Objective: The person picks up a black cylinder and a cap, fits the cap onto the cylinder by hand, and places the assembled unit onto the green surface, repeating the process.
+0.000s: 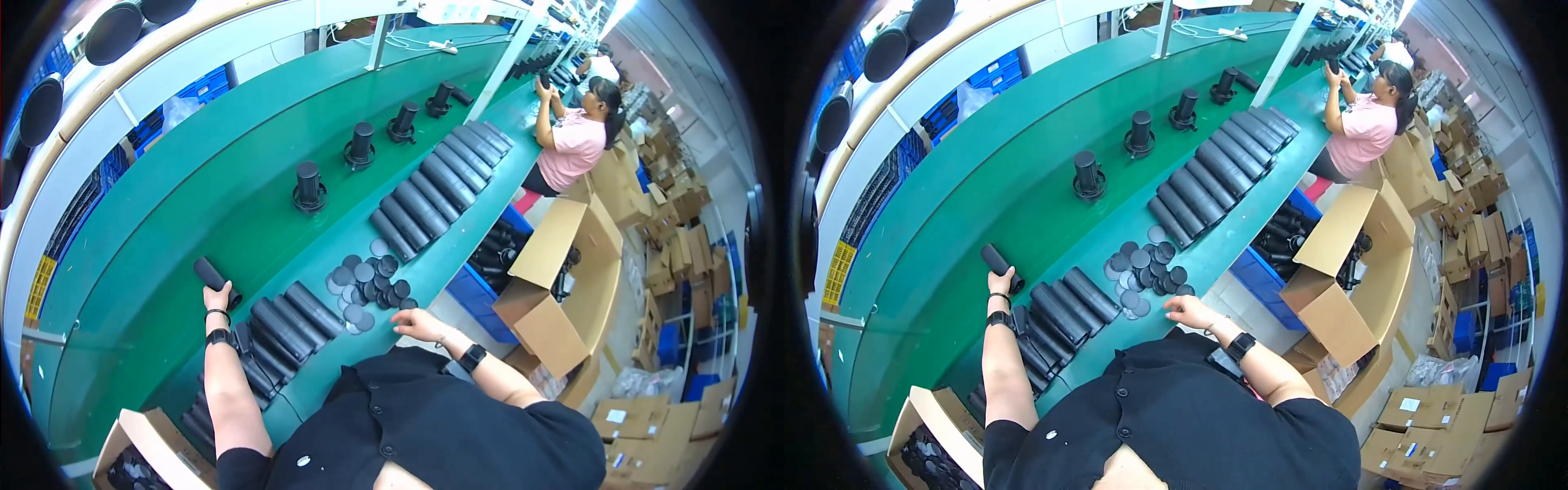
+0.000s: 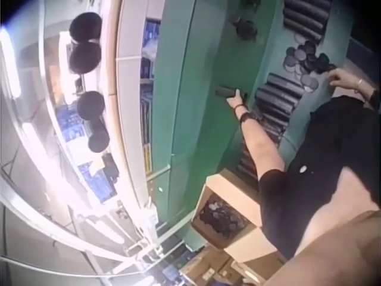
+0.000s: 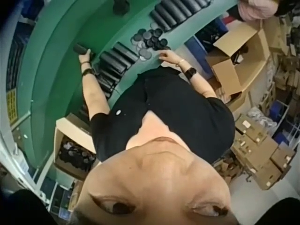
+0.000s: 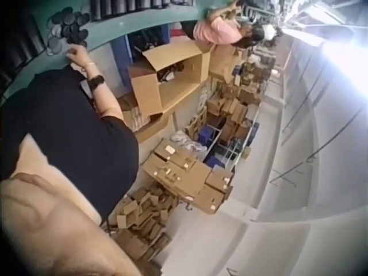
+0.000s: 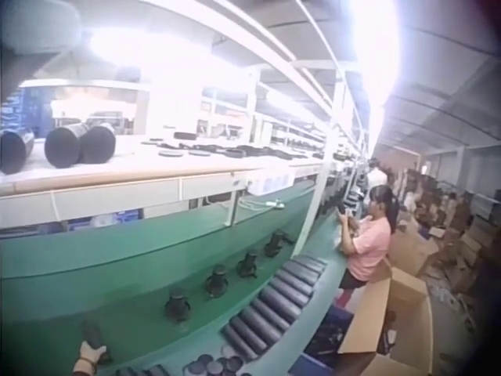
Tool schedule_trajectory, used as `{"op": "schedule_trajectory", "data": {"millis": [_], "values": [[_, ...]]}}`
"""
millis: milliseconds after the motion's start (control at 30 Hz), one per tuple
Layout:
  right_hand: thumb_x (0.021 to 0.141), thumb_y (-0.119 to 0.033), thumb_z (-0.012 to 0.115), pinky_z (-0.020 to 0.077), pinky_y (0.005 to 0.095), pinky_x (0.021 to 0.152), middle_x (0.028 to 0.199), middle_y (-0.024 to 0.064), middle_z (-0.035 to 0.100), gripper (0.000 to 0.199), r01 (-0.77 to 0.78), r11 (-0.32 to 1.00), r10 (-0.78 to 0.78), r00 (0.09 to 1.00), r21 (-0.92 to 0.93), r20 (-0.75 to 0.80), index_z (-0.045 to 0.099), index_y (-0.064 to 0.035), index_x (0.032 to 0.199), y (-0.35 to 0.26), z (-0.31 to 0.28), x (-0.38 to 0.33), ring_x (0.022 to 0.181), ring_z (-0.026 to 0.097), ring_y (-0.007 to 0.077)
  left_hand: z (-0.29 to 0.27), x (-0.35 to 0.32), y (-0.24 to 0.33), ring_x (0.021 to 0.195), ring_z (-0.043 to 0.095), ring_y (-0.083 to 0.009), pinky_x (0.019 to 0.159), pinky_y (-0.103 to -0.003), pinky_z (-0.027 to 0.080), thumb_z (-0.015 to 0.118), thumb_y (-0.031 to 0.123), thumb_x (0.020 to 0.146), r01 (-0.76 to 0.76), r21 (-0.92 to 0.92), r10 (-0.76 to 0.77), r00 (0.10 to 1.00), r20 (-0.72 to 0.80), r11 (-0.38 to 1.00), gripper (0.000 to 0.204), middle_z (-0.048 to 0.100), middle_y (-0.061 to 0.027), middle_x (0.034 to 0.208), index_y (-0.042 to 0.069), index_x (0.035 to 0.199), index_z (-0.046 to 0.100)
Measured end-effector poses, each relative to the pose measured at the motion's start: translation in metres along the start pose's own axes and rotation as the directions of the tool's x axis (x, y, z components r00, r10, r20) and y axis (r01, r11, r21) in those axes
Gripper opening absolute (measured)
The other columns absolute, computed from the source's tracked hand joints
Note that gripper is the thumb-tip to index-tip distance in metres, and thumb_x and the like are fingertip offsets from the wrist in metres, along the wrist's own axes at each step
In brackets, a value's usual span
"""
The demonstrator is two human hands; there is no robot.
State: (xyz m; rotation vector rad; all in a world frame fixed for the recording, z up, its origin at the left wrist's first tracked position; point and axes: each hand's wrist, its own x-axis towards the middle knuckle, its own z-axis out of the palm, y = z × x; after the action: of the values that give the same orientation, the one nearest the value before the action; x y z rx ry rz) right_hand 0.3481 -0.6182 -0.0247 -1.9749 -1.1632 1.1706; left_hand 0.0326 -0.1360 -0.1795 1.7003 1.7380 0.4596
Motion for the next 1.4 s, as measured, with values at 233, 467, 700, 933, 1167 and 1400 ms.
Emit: {"op": "schedule_trajectory", "data": {"millis": [233,467,700,933,1167,1400], "values": [[0.091,-0.022,0.065,0.0504,0.0323,0.073,0.084,0.0072,0.068,0.03,-0.044,0.999,0.044,0.999,0.023,0.002,0.063,-0.0045,0.116,0.013,-0.003,0.001,0.079,0.063,0.0156,-0.021,-0.077,0.103,0.112,0.054,-0.036,0.098,-0.045,0.043,0.077,0.038,0.075,-0.25,0.289,0.298,0.945,-0.133,0.924,0.062,0.061,-0.0216,0.111,0.003,0.122,0.055],[0.089,-0.021,0.065,0.0502,0.0331,0.071,0.084,0.0099,0.068,0.031,-0.032,0.997,0.027,0.997,0.067,0.075,0.064,-0.0034,0.114,0.007,0.007,0.016,0.077,0.064,0.0194,-0.016,-0.149,0.122,0.105,0.058,-0.0364,0.088,-0.046,0.048,0.074,0.042,0.078,-0.566,0.286,0.47,0.814,0.341,0.773,0.049,0.063,-0.0194,0.108,0.003,0.106,0.066],[0.09,-0.022,0.066,0.0497,0.0325,0.068,0.08,0.0077,0.067,0.03,-0.063,0.993,0.056,0.996,0.098,0.076,0.064,-0.0036,0.113,0.013,0.007,0.018,0.073,0.062,0.0166,-0.024,-0.153,0.13,0.089,0.064,-0.038,0.077,-0.045,0.051,0.076,0.046,0.074,-0.491,0.22,0.37,0.826,0.424,0.843,0.05,0.066,-0.0216,0.092,-0.002,0.085,0.065],[0.09,-0.022,0.066,0.0495,0.0318,0.067,0.079,0.0067,0.067,0.029,-0.048,0.992,0.04,0.997,0.115,0.071,0.064,-0.0039,0.113,0.016,0.007,0.024,0.072,0.061,0.0151,-0.026,-0.152,0.119,0.092,0.063,-0.0383,0.082,-0.043,0.051,0.078,0.044,0.072,-0.432,0.244,0.307,0.854,0.421,0.868,0.056,0.065,-0.0245,0.094,-0.008,0.09,0.066],[0.089,-0.022,0.067,0.0504,0.0318,0.067,0.081,0.0068,0.068,0.029,0.011,0.995,-0.019,0.997,0.095,0.08,0.065,-0.0048,0.112,0.012,0.013,0.031,0.073,0.062,0.0146,-0.063,-0.197,0.132,0.1,0.059,-0.0353,0.087,-0.039,0.048,0.083,0.021,0.071,-0.521,-0.113,0.528,0.793,0.303,0.846,0.036,0.06,-0.0217,0.104,-0.009,0.08,0.065],[0.09,-0.018,0.066,0.0475,0.0258,0.068,0.082,0.0013,0.066,0.026,-0.025,0.986,0.0,0.99,0.168,0.144,0.065,-0.002,0.111,-0.007,-0.009,0.038,0.076,0.058,0.0079,-0.093,-0.275,0.152,0.114,0.054,-0.0359,0.096,-0.04,0.044,0.082,0.014,0.072,-0.629,-0.271,0.683,0.698,0.217,0.729,0.033,0.053,-0.0214,0.123,-0.004,0.072,0.055]]}}
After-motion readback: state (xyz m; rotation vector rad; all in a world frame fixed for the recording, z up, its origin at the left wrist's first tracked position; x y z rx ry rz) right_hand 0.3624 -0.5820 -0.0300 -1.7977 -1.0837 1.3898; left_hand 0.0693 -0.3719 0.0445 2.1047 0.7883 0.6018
